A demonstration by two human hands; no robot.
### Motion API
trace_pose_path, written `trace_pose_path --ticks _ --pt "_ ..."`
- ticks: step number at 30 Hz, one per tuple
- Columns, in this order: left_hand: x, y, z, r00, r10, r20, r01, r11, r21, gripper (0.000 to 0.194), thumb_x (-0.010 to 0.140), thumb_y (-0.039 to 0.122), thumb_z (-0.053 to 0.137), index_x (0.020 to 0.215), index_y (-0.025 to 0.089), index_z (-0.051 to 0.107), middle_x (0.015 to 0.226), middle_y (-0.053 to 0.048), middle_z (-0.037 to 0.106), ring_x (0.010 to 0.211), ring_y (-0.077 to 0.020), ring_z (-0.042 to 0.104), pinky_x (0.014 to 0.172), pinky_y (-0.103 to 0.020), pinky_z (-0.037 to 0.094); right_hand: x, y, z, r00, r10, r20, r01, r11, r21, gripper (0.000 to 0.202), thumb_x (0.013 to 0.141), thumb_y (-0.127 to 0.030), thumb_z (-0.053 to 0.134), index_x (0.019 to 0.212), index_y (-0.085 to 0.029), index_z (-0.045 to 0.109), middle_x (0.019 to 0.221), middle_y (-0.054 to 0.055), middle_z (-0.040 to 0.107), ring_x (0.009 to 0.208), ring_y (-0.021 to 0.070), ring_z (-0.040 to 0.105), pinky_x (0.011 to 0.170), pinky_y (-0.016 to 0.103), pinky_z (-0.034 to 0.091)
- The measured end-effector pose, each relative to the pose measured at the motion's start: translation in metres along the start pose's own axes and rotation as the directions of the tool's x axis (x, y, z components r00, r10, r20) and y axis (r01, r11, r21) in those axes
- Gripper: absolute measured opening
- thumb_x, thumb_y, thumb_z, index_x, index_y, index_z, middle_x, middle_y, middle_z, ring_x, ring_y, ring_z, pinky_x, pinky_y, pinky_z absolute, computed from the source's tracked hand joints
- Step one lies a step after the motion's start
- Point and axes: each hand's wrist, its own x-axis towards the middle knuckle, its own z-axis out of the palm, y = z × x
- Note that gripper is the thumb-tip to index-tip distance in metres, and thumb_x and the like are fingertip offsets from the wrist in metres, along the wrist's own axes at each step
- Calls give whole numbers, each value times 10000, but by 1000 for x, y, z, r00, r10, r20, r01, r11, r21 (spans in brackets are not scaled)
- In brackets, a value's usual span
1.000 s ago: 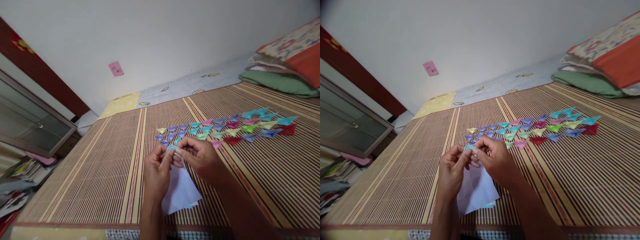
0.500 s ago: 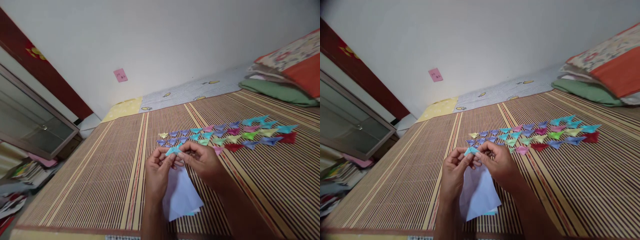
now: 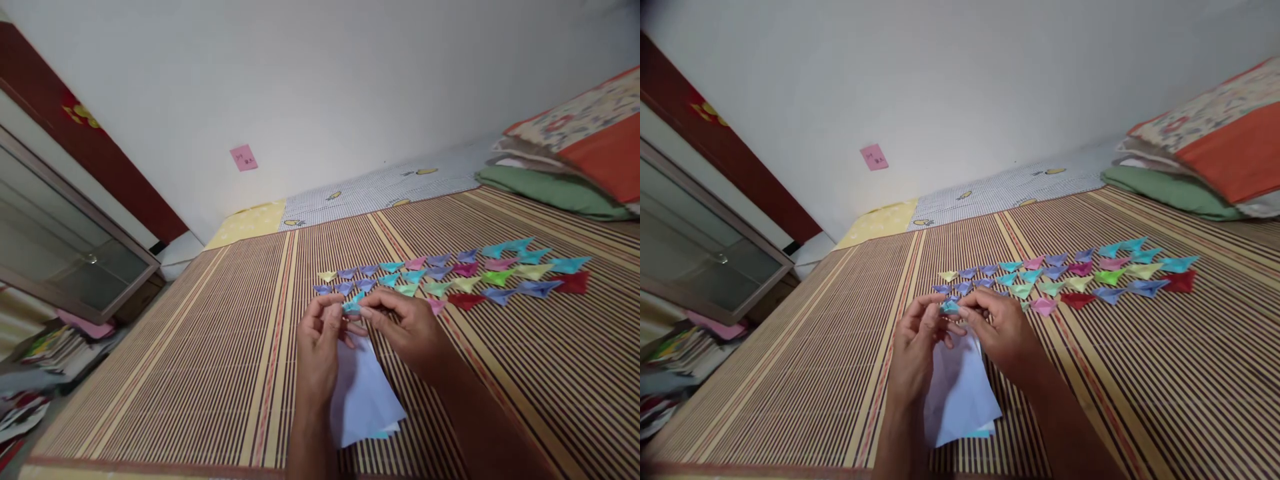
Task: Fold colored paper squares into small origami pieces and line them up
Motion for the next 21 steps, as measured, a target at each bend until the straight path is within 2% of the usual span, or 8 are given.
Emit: trace_pose_path --ticks 2,6,9,12,16,21 --pt "-1 2 -1 1000 4 3 -4 1000 -21 247 973 371 631 1101 160 619 783 -41 739 613 -142 711 519 -214 507 0 -3 -5 1000 -22 17 23 999 -48 173 963 -231 581 862 -189 714 813 16 666 804 190 635 737 335 462" --pt "-2 4 0 1000 -14 24 15 998 -65 208 921 292 696 1064 159 625 813 -40 729 647 -152 721 532 -223 528 1 -8 -7 999 -34 41 37 997 -74 139 951 -215 593 886 -181 712 833 24 659 792 190 634 715 336 472" --pt "-2 5 0 1000 -19 24 21 997 -73 180 893 255 717 1019 161 630 820 -31 715 649 -142 713 541 -220 531 0 -10 -5 999 -46 4 46 995 -89 80 931 -205 632 923 -183 709 871 30 664 803 190 632 714 333 482" --pt "-3 7 2 1000 -9 10 10 999 -30 164 891 240 716 1011 171 627 803 -10 685 644 -131 700 537 -212 522 -1 -11 -3 993 -98 -62 90 989 -121 78 928 -189 651 986 -188 704 931 39 668 853 191 629 743 332 492" --pt "-6 9 4 1000 28 -6 -27 997 66 188 928 242 680 1098 208 608 768 26 632 631 -119 677 533 -205 497 -3 -13 -1 982 -171 -75 159 977 -141 97 943 -141 621 974 -187 701 921 37 657 863 183 627 754 323 495" --pt "-9 8 3 998 3 69 -17 979 202 133 984 294 618 1095 225 639 799 13 658 569 -83 610 505 -192 427 -2 -13 1 977 -203 -71 192 972 -138 115 946 -116 602 915 -180 693 872 28 643 842 178 630 742 316 492"
